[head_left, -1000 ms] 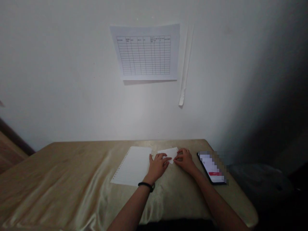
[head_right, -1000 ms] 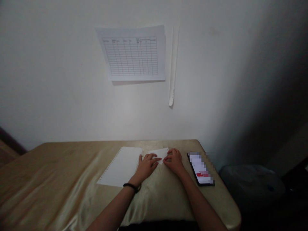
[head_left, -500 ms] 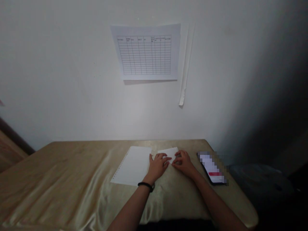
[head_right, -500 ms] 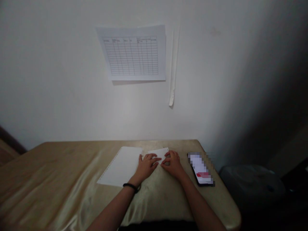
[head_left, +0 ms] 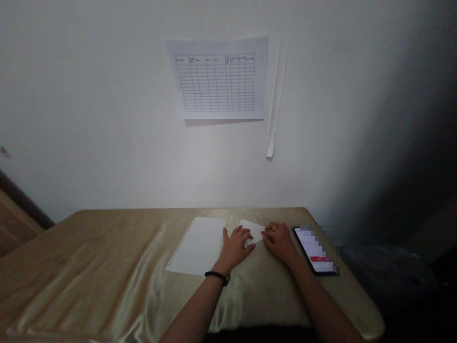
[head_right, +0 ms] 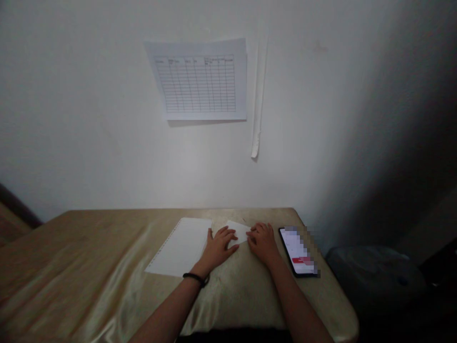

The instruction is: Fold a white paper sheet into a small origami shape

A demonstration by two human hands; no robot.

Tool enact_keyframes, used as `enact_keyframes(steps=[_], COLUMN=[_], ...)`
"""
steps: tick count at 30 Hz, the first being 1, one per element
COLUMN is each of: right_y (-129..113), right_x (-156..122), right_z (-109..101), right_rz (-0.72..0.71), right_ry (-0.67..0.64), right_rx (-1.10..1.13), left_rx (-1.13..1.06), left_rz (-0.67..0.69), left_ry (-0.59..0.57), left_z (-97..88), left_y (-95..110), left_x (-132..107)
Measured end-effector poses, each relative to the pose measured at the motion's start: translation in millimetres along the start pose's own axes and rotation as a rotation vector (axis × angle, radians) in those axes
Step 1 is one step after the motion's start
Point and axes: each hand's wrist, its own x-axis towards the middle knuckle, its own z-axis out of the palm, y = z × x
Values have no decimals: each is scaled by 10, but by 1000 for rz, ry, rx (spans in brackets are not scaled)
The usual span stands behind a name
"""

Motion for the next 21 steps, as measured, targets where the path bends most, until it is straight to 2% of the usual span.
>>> enact_keyframes(steps=[5,12,21], right_y=[-8,34,-62], right_x=[-24,-18,-18], right_z=[-32,35,-45], right_rz=[-79,-81,-108], right_ry=[29,0,-71], right_rx=[56,185,301], left_rx=[-38,-26,-11], left_rz=[-50,-140,-128], left_ry=[28,98,93], left_z=[9,-31,-29], left_y=[-25,-26,9], left_x=[21,40,29])
